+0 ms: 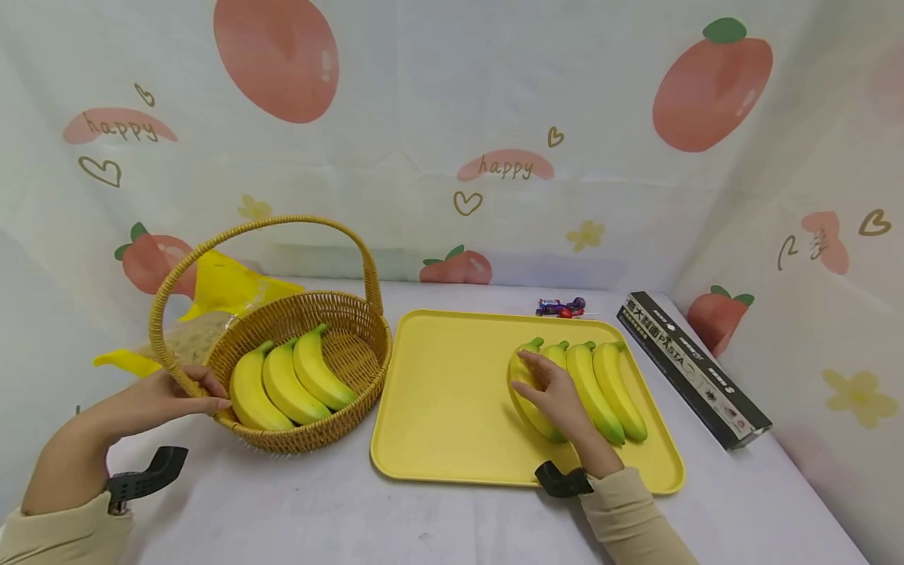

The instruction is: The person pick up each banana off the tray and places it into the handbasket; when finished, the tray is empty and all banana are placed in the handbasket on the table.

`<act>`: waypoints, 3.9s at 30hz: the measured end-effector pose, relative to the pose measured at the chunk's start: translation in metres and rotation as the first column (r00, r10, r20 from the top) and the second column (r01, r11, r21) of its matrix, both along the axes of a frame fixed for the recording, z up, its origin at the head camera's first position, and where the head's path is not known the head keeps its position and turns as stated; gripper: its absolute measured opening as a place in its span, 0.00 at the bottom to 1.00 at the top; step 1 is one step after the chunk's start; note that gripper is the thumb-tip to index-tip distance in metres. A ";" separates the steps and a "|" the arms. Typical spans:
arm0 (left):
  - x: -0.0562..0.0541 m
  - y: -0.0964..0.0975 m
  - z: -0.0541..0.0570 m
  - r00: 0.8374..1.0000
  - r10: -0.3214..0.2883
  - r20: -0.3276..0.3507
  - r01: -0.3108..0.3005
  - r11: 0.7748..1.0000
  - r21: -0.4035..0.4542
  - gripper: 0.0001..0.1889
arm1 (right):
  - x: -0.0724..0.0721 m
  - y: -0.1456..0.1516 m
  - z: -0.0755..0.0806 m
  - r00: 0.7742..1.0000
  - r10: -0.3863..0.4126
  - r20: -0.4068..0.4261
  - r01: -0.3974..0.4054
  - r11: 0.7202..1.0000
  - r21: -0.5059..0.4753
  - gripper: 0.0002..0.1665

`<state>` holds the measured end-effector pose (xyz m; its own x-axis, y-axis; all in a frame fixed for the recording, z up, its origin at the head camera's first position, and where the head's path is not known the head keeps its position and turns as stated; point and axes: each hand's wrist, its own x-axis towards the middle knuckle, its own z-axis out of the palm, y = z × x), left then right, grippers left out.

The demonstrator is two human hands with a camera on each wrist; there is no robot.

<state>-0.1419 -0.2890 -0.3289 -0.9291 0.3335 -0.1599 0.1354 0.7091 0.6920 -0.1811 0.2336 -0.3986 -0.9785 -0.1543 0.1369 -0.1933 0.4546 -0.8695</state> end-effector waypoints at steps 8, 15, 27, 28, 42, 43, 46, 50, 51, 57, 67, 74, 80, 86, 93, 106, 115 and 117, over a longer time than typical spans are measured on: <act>-0.001 -0.001 -0.001 1.000 -0.013 -0.021 0.013 1.000 -0.007 0.11 | 0.003 -0.001 -0.003 0.991 0.127 -0.049 -0.123 0.990 0.075 0.31; -0.001 -0.002 -0.003 1.000 0.000 -0.012 0.000 1.000 -0.011 0.12 | 0.004 -0.001 -0.006 0.978 0.209 -0.014 -0.207 0.973 0.102 0.34; -0.001 -0.003 -0.002 1.000 -0.005 -0.011 0.005 1.000 -0.007 0.11 | 0.005 -0.002 -0.005 0.974 0.219 0.053 -0.225 0.955 0.196 0.41; -0.001 -0.002 -0.001 1.000 -0.004 -0.007 0.004 1.000 -0.006 0.11 | 0.005 -0.003 -0.006 0.974 0.218 0.058 -0.225 0.953 0.204 0.42; 0.000 -0.002 0.000 1.000 0.005 0.022 -0.005 1.000 0.002 0.12 | 0.005 -0.004 -0.011 0.981 0.195 0.016 -0.192 0.941 0.278 0.41; 0.000 -0.002 0.000 1.000 0.007 0.022 -0.007 1.000 0.003 0.13 | 0.005 -0.004 -0.010 0.983 0.185 0.004 -0.179 0.941 0.286 0.40; 0.000 -0.001 0.000 1.000 0.016 0.024 -0.016 1.000 0.000 0.13 | 0.005 -0.006 -0.008 0.987 0.161 -0.012 -0.150 0.942 0.299 0.40; 0.000 -0.001 0.000 1.000 0.017 0.021 -0.017 1.000 0.006 0.13 | 0.006 -0.009 -0.003 0.989 0.145 -0.010 -0.136 0.947 0.292 0.39; 0.000 -0.001 0.000 1.000 0.016 0.019 -0.016 1.000 0.009 0.13 | 0.007 -0.009 -0.002 0.989 0.144 -0.011 -0.135 0.948 0.288 0.39; 0.001 0.001 -0.001 1.000 0.013 0.013 -0.013 1.000 0.011 0.13 | 0.008 -0.015 0.006 0.988 0.152 -0.040 -0.136 0.954 0.269 0.35; 0.001 0.001 -0.001 1.000 0.013 0.008 -0.013 1.000 0.016 0.12 | 0.006 -0.030 0.020 0.977 0.210 -0.050 -0.188 0.941 0.280 0.33; 0.001 0.001 -0.001 1.000 0.021 0.016 -0.021 1.000 0.011 0.13 | 0.003 -0.049 0.034 0.940 0.338 -0.055 -0.317 0.920 0.232 0.31; 0.001 0.001 0.000 1.000 0.017 0.023 -0.018 1.000 0.019 0.13 | 0.004 -0.069 0.047 0.903 0.429 -0.027 -0.421 0.894 0.157 0.32; 0.001 -0.001 -0.001 0.999 0.025 0.025 -0.025 1.000 0.014 0.13 | 0.007 -0.091 0.061 0.858 0.513 -0.029 -0.504 0.852 0.141 0.32; 0.003 0.000 0.001 0.999 0.038 0.033 -0.039 0.999 0.016 0.14 | 0.002 -0.115 0.072 0.822 0.566 -0.056 -0.541 0.808 0.231 0.32; 0.005 0.000 -0.001 0.999 0.043 0.024 -0.043 0.999 0.017 0.13 | -0.014 -0.167 0.090 0.744 0.668 -0.036 -0.632 0.720 0.289 0.31; 0.003 0.001 0.000 0.999 0.034 0.009 -0.034 0.999 0.000 0.14 | -0.028 -0.214 0.097 0.712 0.697 0.087 -0.689 0.670 0.274 0.32; 0.003 0.001 0.001 0.999 0.043 -0.004 -0.043 0.999 -0.013 0.17 | -0.030 -0.225 0.096 0.703 0.702 0.112 -0.697 0.649 0.305 0.31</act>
<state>-0.1386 -0.2879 -0.3281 -0.9431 0.2913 -0.1603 0.1073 0.7229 0.6825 -0.2113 0.0086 -0.3030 -0.5613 -0.8272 -0.0273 -0.5754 0.4138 -0.7055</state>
